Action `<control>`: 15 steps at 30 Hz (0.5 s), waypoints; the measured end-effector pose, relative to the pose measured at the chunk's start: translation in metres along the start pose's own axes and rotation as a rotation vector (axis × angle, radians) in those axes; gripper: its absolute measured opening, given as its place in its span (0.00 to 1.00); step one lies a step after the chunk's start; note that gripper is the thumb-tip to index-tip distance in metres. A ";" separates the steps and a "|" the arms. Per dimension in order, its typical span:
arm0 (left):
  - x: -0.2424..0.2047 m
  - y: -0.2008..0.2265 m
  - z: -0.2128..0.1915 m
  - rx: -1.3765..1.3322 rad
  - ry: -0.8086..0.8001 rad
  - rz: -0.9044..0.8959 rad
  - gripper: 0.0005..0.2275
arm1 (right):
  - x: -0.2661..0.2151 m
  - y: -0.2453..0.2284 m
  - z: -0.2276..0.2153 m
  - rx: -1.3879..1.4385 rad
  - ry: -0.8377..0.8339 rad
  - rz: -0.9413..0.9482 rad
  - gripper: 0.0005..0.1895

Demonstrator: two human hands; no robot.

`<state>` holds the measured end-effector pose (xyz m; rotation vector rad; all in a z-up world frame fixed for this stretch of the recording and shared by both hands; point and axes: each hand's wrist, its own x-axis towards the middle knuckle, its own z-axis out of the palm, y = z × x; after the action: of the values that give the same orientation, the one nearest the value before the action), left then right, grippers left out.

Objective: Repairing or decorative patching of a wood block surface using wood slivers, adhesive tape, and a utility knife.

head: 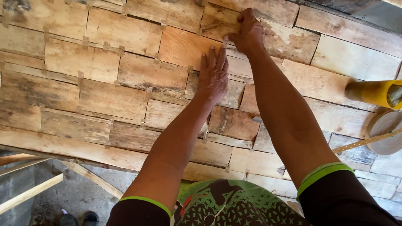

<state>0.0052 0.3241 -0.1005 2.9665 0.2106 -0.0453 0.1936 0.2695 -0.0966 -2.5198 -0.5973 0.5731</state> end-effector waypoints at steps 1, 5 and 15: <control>0.000 0.000 0.002 0.004 0.003 0.005 0.31 | 0.003 0.006 0.004 0.004 0.006 0.000 0.38; 0.004 -0.001 -0.004 -0.015 -0.053 -0.017 0.31 | 0.002 0.009 0.009 0.094 0.011 0.003 0.34; -0.002 -0.001 0.037 -0.178 0.183 -0.077 0.31 | -0.029 -0.005 0.001 -0.075 0.167 -0.260 0.37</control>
<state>0.0023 0.3184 -0.1372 2.7835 0.3337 0.2243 0.1683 0.2594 -0.0867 -2.4728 -0.8783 0.2469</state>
